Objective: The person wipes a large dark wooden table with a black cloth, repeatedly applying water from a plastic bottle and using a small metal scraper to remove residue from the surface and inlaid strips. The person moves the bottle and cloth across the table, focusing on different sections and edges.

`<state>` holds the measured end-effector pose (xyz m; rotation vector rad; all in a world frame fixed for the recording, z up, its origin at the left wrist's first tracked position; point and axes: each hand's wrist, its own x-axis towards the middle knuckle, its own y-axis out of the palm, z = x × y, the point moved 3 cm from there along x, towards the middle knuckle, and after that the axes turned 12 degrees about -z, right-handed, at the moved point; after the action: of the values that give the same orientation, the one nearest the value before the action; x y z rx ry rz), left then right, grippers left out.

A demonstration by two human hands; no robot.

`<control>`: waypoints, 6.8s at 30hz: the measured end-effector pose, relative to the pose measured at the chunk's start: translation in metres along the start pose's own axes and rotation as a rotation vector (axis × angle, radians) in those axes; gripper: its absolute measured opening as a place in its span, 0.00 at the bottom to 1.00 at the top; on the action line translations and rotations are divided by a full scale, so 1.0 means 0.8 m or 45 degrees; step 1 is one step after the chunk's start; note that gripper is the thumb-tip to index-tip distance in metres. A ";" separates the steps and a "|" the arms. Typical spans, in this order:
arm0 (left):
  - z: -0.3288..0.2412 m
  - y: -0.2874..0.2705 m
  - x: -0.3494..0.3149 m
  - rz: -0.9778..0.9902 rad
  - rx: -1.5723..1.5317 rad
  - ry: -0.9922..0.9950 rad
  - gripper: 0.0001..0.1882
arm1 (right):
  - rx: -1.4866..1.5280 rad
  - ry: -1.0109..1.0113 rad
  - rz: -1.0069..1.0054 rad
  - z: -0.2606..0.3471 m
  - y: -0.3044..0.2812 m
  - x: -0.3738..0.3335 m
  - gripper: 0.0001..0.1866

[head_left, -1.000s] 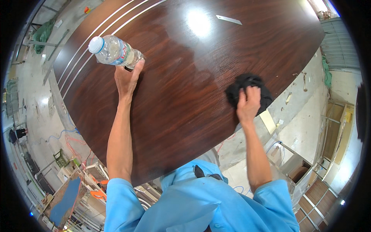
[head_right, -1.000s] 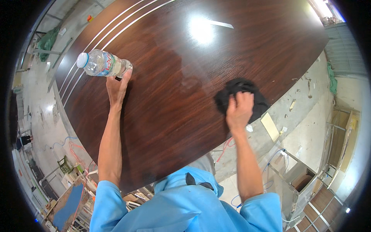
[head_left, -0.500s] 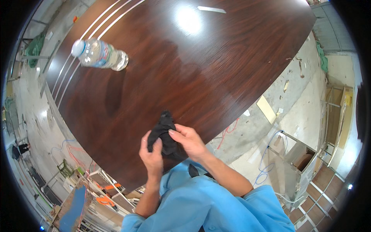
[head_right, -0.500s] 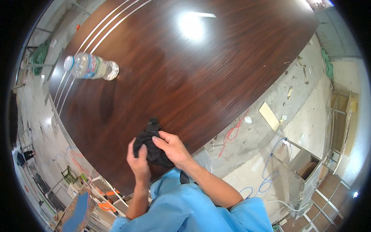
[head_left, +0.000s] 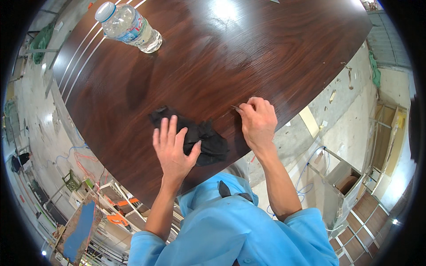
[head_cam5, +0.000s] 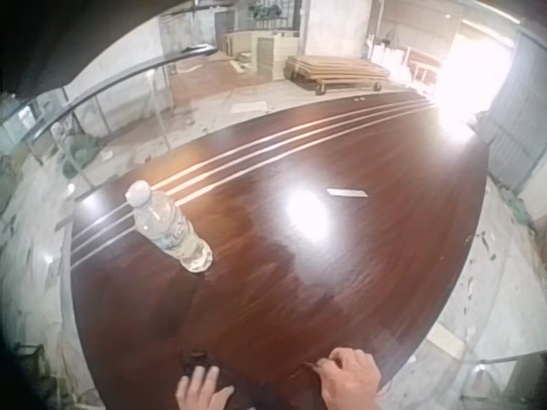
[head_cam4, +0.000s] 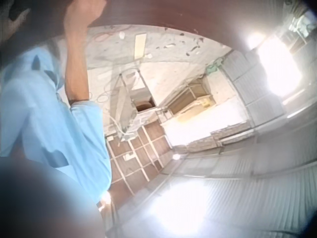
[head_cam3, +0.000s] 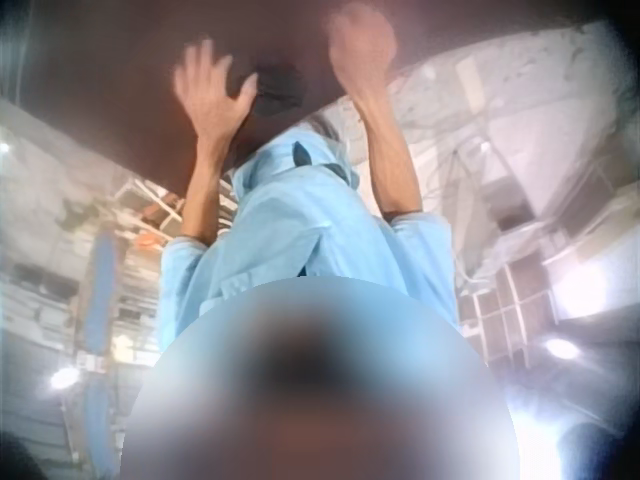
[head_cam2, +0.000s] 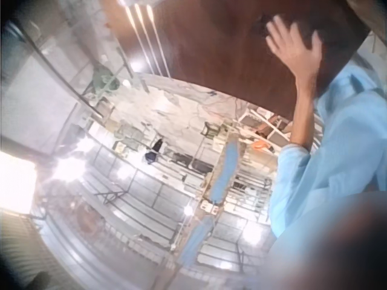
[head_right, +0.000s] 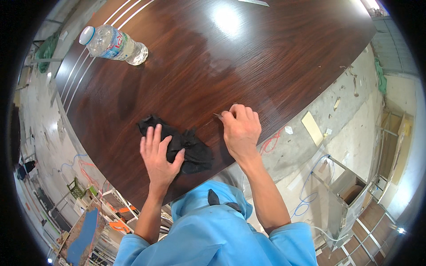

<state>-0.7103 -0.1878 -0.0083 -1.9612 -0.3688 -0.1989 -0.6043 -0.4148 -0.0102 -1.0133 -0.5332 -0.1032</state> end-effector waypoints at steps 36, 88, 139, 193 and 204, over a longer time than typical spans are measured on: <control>0.040 0.041 -0.041 -0.059 -0.204 0.010 0.37 | 0.267 0.122 0.075 0.030 0.037 -0.037 0.06; 0.012 0.001 -0.054 0.423 -0.332 0.660 0.31 | 0.267 -0.349 0.120 -0.038 -0.014 0.023 0.05; -0.134 0.147 -0.023 0.287 -0.150 0.153 0.49 | 0.475 0.367 -0.448 -0.118 -0.064 0.040 0.05; -0.049 -0.034 0.132 1.058 0.257 0.477 0.30 | -0.154 0.555 -0.114 -0.150 -0.015 0.032 0.14; -0.064 -0.057 0.150 1.113 0.328 0.350 0.30 | 0.011 0.311 0.056 0.010 0.026 -0.028 0.13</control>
<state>-0.6123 -0.1974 0.0884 -1.6455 0.6166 0.1424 -0.6201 -0.4004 -0.0333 -0.9873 -0.2882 -0.1828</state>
